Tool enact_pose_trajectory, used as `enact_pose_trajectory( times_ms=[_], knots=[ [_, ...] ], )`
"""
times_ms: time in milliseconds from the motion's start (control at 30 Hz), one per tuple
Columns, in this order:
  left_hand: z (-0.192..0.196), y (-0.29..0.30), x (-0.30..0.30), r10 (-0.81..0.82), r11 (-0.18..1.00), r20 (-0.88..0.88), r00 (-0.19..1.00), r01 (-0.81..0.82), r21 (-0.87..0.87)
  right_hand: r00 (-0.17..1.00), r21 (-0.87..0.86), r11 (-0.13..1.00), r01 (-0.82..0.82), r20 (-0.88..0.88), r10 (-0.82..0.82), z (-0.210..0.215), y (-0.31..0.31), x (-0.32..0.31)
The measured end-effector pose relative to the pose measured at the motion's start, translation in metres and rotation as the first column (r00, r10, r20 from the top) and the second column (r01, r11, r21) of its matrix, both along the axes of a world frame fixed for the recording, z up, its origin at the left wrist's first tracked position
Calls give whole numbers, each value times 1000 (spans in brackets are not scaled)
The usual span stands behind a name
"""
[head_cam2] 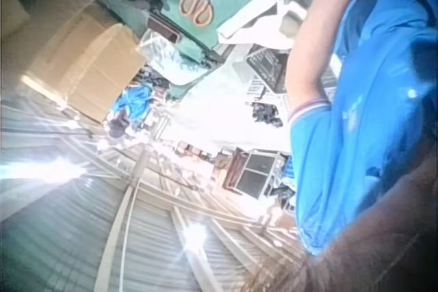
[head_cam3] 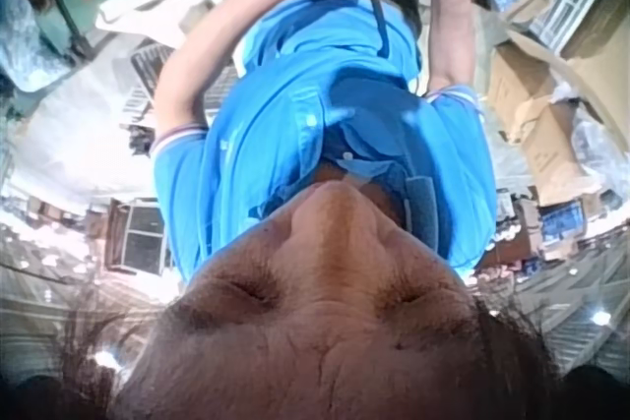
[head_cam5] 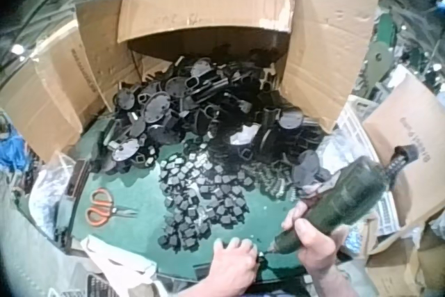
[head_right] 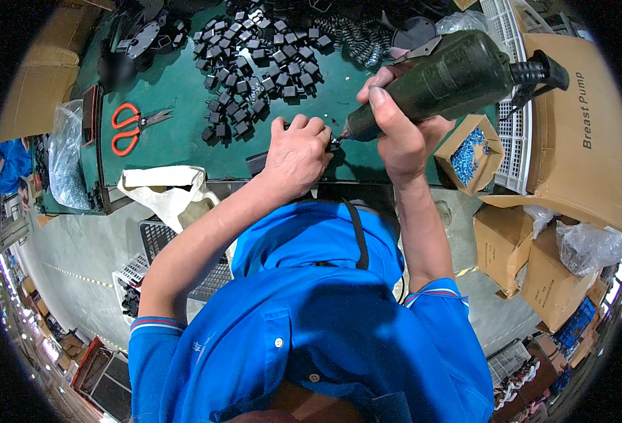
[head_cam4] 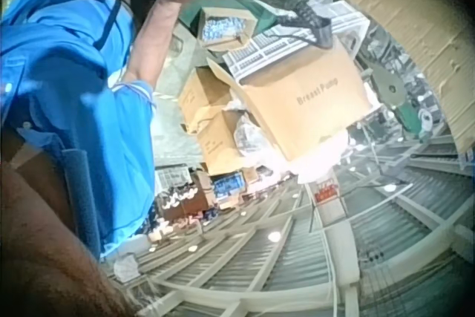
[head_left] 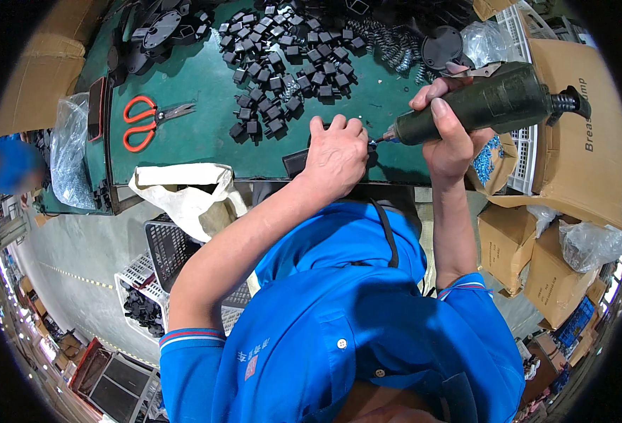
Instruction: The person assembles small black plastic components on a green workbench. They repeatedly pick up parts, align them, and use a power screwdriver to fasten screws. The person handles multiple identical units one at a time, placing finished assemblies aside.
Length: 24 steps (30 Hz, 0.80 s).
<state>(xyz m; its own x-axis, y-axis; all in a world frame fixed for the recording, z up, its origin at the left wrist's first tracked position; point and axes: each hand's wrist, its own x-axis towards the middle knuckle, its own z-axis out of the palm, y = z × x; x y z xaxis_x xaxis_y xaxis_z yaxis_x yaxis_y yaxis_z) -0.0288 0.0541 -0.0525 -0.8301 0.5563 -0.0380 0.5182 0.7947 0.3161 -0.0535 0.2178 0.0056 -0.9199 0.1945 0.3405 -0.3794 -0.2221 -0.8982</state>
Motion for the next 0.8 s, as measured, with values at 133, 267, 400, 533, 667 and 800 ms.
enact_pose_trajectory(
  times_ms=[133,267,400,533,667,800],
  knots=[
    [0,1,0,5,1000,9,1000,-5,4,1000,29,999,16,9,-16,3,-4,3],
    [-1,1,0,7,1000,10,1000,-7,4,1000,-19,1000,-3,-27,3,-4,-10,4],
    [-3,1,0,4,1000,-10,1000,-4,-1,994,-60,992,-111,-29,109,-5,-16,9],
    [-4,1,0,7,1000,-2,1000,-7,8,982,-24,983,-184,35,185,-5,-16,10],
    [-5,0,1,7,1000,-11,1000,-7,28,941,-120,936,-332,33,338,-3,-13,4],
    [-2,-4,-3,-70,996,-12,998,70,58,766,-96,763,-639,-160,622,-4,5,-20]
  ],
)
